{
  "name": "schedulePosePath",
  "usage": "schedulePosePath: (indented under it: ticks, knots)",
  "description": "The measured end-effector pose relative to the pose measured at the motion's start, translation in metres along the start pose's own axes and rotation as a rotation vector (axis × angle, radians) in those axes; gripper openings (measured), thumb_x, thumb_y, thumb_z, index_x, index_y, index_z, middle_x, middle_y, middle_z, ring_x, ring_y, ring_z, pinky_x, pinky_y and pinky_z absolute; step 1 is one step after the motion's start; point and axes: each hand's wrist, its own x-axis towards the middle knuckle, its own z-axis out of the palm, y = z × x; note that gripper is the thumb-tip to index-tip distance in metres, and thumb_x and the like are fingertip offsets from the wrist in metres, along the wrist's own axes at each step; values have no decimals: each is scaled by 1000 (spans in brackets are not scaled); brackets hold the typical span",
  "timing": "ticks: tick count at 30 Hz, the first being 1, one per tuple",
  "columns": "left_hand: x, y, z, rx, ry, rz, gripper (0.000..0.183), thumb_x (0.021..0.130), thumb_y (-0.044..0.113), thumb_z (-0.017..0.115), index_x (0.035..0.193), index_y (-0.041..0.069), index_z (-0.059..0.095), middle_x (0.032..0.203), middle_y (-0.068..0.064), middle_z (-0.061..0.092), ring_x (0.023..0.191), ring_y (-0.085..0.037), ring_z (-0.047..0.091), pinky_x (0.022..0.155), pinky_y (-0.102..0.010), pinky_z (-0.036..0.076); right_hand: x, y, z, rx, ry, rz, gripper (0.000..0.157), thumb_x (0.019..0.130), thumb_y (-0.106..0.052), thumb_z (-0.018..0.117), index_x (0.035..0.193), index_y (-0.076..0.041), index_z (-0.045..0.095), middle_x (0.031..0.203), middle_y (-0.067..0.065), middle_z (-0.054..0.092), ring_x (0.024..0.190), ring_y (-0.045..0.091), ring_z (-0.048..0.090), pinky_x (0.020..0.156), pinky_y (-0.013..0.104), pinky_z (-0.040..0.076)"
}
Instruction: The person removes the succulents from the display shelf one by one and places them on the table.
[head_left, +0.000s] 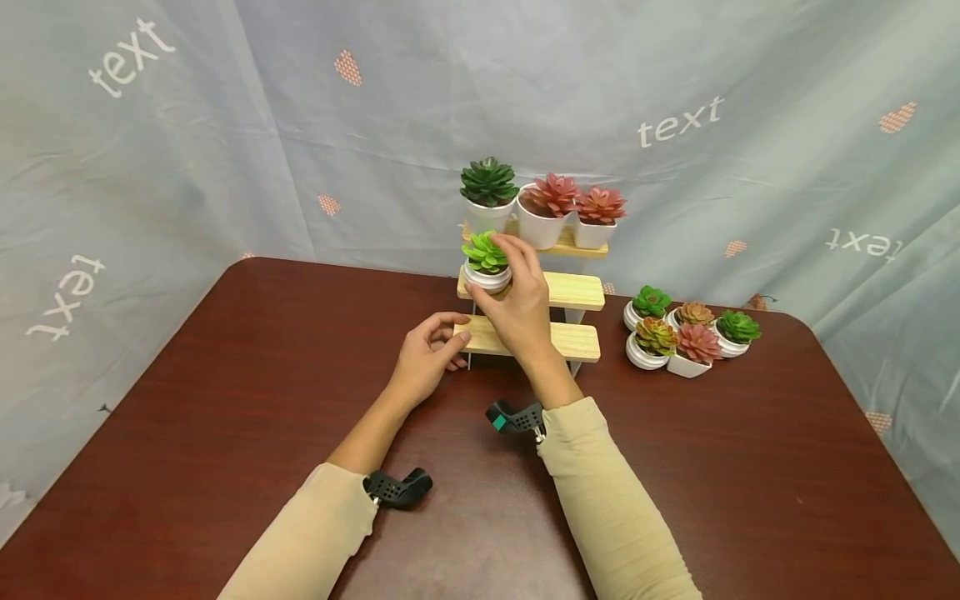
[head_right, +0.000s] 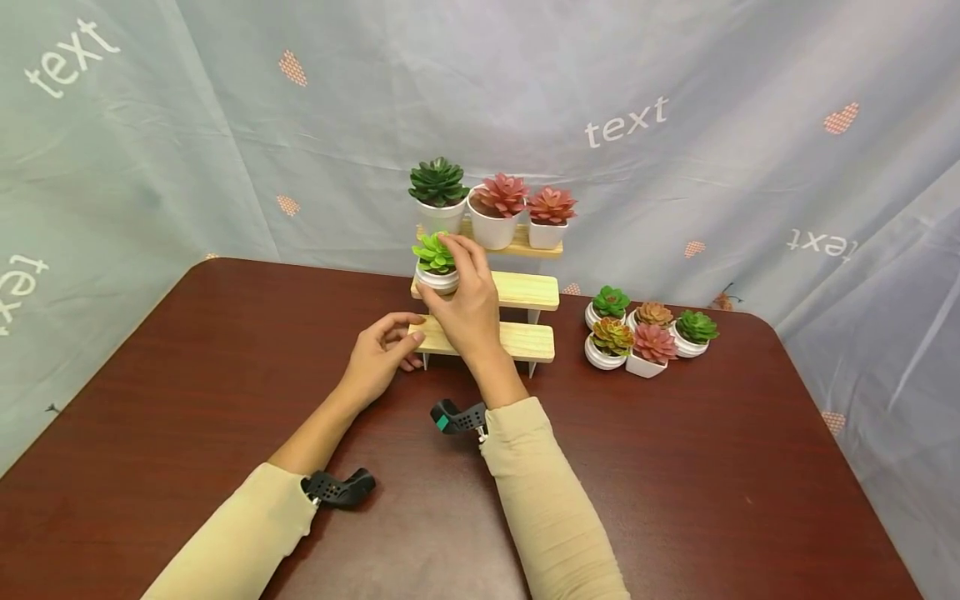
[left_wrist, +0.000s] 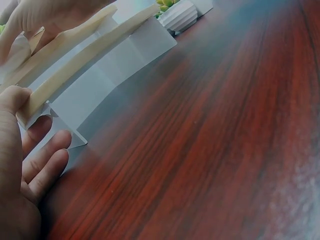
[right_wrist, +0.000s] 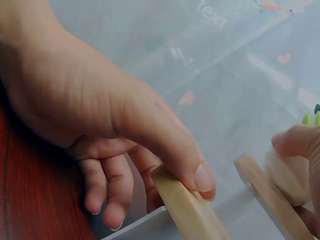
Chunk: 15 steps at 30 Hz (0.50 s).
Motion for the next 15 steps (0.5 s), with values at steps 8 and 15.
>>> schedulePosePath:
  ticks: [8,15]
  knots:
    - [0,2,2,2,-10,8,31,101,24,63,128,10,63,94,-18,70,63,-15,69,62,-27,59,1,-2,-10,17,3,-14,63,80,-11,86,138,-6,60,141,14,55,131,27,57,106,40,53]
    - [0,1,-1,18,-5,-5,31,102,25,63,128,10,64,93,-13,69,64,-18,69,63,-27,60,-1,-10,-25,39,5,-23,62,80,-13,87,136,-8,61,139,13,56,126,27,61,88,39,63]
